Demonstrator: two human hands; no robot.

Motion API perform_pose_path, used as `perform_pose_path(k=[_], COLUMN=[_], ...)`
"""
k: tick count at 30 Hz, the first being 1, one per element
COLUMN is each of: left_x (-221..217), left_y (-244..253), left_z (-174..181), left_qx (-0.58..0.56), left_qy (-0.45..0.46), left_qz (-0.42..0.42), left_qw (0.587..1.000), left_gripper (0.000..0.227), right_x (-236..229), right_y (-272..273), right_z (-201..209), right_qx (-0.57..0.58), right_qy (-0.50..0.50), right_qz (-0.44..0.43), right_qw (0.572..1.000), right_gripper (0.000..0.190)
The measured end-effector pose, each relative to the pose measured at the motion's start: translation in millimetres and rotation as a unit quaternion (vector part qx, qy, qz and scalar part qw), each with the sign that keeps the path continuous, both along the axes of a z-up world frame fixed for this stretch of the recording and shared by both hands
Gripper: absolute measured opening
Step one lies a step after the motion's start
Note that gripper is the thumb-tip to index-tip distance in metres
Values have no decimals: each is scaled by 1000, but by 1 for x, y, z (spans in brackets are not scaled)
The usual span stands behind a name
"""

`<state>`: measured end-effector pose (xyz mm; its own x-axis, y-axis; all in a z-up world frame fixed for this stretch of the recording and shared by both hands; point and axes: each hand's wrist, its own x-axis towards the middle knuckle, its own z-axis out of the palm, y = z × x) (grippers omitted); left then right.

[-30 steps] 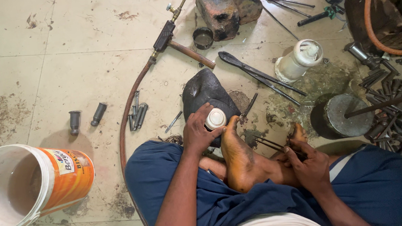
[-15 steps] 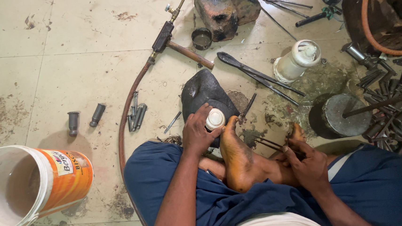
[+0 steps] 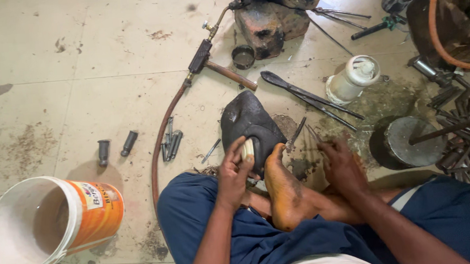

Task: The person sits on the floor and uses tweezers to place thin metal wires into a small white cylindrical mold. They carefully arrange the wires inside the mold, occasionally adjusting their position with their fingers.

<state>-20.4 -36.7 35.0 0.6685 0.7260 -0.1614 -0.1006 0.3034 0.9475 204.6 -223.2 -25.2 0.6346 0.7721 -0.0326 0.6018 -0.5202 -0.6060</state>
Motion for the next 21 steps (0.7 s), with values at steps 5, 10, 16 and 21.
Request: perform_pose_path(k=[5,10,16,21], left_x=[-5,-3,-5,-15], left_y=[-32,-61,-69,-63], left_z=[8,5,-4,-10], left_qx=[-57,-98,-72,-1], left_qy=[-50,-123,-44,-53], left_qz=[-12,-33,-34,-91], left_qw=[997,987,996,994], left_gripper=[58,56,58,57], right_x=[2,-26,-80,-70], right_y=[5,0,7,24], right_z=[12,51,96,124], right_qx=[-185,21,65,25], right_qy=[11,91,172,211], right_qz=[11,56,170,224], right_qw=[983,994,968,951], right_gripper=[59,57,101,112])
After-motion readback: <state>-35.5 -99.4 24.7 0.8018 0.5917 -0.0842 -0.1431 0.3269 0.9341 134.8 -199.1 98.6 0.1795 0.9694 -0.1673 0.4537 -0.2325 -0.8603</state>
